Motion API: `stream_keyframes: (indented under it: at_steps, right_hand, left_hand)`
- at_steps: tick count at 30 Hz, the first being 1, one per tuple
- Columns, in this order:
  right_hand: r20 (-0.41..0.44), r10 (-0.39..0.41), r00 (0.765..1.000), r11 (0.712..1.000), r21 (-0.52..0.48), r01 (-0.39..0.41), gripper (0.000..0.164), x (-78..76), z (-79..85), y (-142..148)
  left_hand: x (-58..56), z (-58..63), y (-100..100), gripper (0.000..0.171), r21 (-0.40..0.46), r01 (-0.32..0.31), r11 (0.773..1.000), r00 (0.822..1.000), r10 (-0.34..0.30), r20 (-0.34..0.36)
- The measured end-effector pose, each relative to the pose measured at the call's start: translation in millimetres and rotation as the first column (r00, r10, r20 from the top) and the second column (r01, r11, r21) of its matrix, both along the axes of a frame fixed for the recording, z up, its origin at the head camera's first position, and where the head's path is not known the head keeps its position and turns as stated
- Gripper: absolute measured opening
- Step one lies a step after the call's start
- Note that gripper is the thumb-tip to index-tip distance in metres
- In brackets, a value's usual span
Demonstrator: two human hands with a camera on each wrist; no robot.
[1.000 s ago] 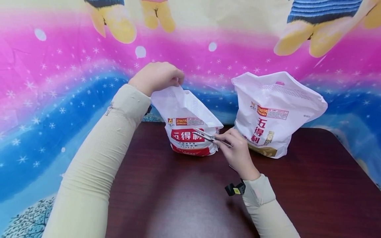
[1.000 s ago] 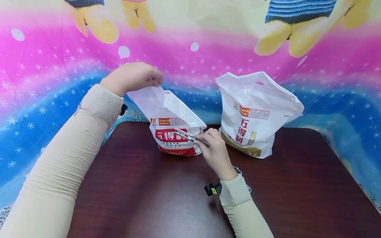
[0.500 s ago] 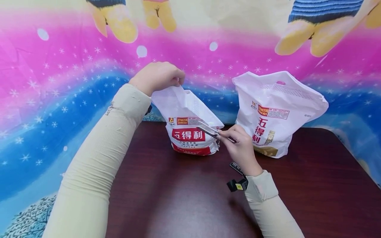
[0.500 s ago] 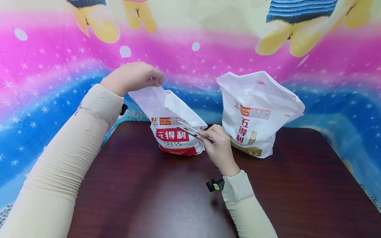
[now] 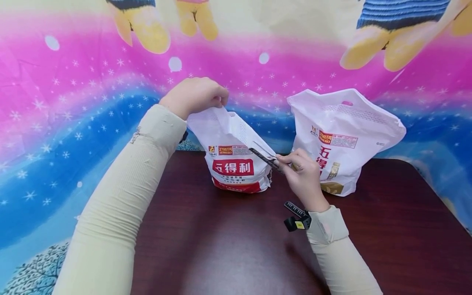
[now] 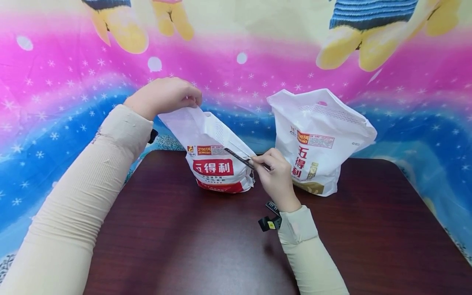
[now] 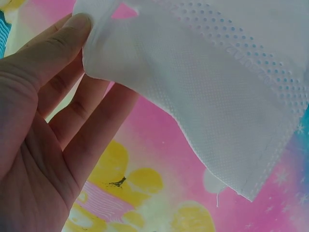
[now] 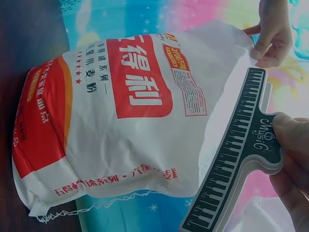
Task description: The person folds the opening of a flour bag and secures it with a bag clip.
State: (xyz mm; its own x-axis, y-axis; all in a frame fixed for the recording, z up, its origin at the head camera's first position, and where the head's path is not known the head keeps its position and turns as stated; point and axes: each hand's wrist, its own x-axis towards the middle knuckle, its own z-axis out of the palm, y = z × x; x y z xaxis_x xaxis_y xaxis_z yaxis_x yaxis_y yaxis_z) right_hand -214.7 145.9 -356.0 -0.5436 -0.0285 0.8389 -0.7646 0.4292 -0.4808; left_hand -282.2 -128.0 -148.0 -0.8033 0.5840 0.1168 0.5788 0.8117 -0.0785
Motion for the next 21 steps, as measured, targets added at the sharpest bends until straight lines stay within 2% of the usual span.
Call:
stream_keyframes:
  at_steps: [10,21]
  right_hand:
    - [-0.029,0.014,0.999,1.0,-0.024,-0.014,0.017,-10.1,7.3,3.7]
    - [-0.02,-0.023,1.0,0.999,0.039,0.024,0.018,-22.6,13.4,10.0]
  left_hand:
    - [-2.9,-2.2,-0.5,0.017,-0.01,-0.002,1.0,1.0,0.003,0.008]
    - [-0.7,-1.9,0.0,0.017,-0.007,-0.002,1.0,1.0,0.002,-0.007]
